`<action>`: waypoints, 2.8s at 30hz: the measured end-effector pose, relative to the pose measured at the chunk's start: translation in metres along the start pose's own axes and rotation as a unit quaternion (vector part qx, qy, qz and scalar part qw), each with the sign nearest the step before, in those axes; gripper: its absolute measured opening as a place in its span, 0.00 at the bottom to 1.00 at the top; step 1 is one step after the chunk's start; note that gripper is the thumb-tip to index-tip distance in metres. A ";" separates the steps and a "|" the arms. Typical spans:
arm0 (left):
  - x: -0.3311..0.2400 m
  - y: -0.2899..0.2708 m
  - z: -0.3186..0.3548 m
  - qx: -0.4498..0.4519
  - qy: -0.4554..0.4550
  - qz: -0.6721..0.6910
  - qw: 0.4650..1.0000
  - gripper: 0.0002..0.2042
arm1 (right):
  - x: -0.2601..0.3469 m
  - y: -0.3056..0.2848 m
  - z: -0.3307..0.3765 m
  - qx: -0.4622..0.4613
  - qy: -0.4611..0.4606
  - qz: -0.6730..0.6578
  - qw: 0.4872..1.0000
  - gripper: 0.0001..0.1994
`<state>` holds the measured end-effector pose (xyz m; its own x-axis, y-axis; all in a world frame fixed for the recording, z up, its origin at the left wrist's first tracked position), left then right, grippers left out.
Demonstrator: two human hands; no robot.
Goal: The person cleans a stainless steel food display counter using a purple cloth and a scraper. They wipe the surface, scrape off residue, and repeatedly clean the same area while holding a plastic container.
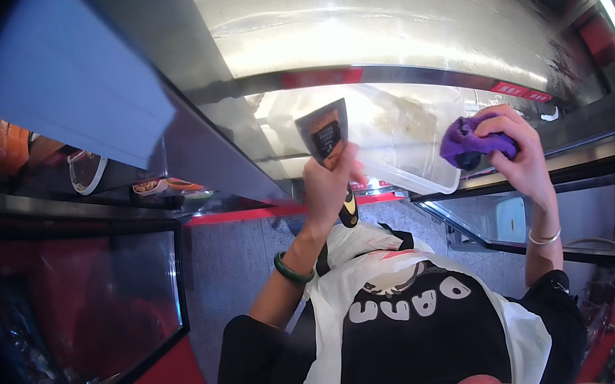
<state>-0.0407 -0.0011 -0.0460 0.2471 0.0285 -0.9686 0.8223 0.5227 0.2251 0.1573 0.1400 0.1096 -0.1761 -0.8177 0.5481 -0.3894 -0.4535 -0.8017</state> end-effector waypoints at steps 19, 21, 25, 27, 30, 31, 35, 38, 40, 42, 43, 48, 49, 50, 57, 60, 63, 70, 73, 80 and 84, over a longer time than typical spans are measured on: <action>-0.017 0.074 -0.031 0.094 -0.132 0.431 0.888 0.19 | -0.071 0.099 -0.061 -0.191 0.185 -0.376 0.888 0.10; -0.011 0.077 -0.043 0.104 -0.162 0.466 0.864 0.18 | -0.071 0.097 -0.061 -0.201 0.136 -0.170 0.955 0.11; -0.001 0.084 -0.066 0.126 -0.123 0.512 0.841 0.16 | -0.062 0.104 -0.056 -0.143 0.001 -0.039 0.989 0.08; 0.000 0.090 -0.074 0.152 -0.131 0.512 0.835 0.16 | -0.064 0.106 -0.052 -0.192 0.084 -0.218 0.953 0.08; -0.004 0.099 -0.085 0.131 -0.101 0.488 0.857 0.10 | -0.066 0.106 -0.047 -0.288 0.165 -0.365 0.870 0.09; -0.007 0.102 -0.087 0.103 -0.066 0.473 0.873 0.09 | -0.068 0.106 -0.046 -0.316 0.196 -0.360 0.856 0.09; -0.012 0.113 -0.088 0.012 0.001 0.398 0.917 0.07 | -0.081 0.107 -0.042 -0.379 0.211 -0.407 0.804 0.09; -0.014 0.119 -0.085 -0.028 0.045 0.344 0.938 0.08 | -0.094 0.114 -0.038 -0.360 0.213 -0.490 0.764 0.10; -0.014 0.122 -0.085 -0.021 0.075 0.329 0.941 0.09 | -0.104 0.121 -0.035 -0.305 0.256 -0.586 0.706 0.11; -0.013 0.123 -0.089 -0.024 0.076 0.269 0.960 0.05 | -0.109 0.124 -0.035 -0.217 0.266 -0.619 0.706 0.11; -0.013 0.125 -0.092 -0.009 0.072 0.227 0.971 0.05 | -0.113 0.125 -0.034 -0.194 0.313 -0.617 0.695 0.12; -0.011 0.128 -0.103 -0.059 0.153 0.012 0.986 0.13 | -0.123 0.122 -0.045 -0.120 0.395 -0.618 0.669 0.13; -0.010 0.129 -0.104 -0.054 0.161 -0.015 0.985 0.14 | -0.124 0.123 -0.050 -0.108 0.400 -0.628 0.658 0.13; -0.009 0.130 -0.104 -0.060 0.172 -0.045 0.982 0.15 | -0.126 0.124 -0.055 -0.093 0.398 -0.650 0.640 0.13; -0.007 0.138 -0.101 -0.046 0.223 -0.225 0.947 0.16 | -0.140 0.147 -0.092 0.033 0.337 -0.821 0.460 0.12; -0.005 0.139 -0.106 -0.015 0.220 -0.208 0.953 0.16 | -0.147 0.151 -0.103 0.093 0.307 -0.864 0.388 0.13; -0.005 0.138 -0.111 0.044 0.229 -0.211 0.949 0.15 | -0.153 0.145 -0.106 0.136 0.295 -0.875 0.360 0.13; -0.004 0.132 -0.120 0.088 0.248 -0.195 0.945 0.13 | -0.163 0.135 -0.102 0.177 0.291 -0.886 0.316 0.14; -0.002 0.132 -0.125 0.070 0.281 -0.138 0.947 0.12 | -0.171 0.143 -0.102 0.169 0.282 -0.890 0.317 0.15; 0.005 0.133 -0.134 0.038 0.288 -0.105 0.951 0.11 | -0.174 0.150 -0.109 0.230 0.207 -0.894 0.325 0.13; 0.005 0.133 -0.137 0.029 0.289 -0.096 0.952 0.11 | -0.170 0.145 -0.111 0.150 0.279 -0.890 0.328 0.13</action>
<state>0.0000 0.1851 -0.0351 -0.2206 0.4103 -0.8849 0.8548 0.5182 0.0272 0.0306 0.2526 -0.0736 -0.0818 0.9914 0.1023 -0.2324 -0.1188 0.9653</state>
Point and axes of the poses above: each hand's wrist, its own z-axis away from the middle knuckle, its own y-axis out of the palm, x = y × z, the point moved 2 cm from there along -z, towards the middle knuckle, and after that the axes turned 6 degrees about x, right-handed, at the moved point
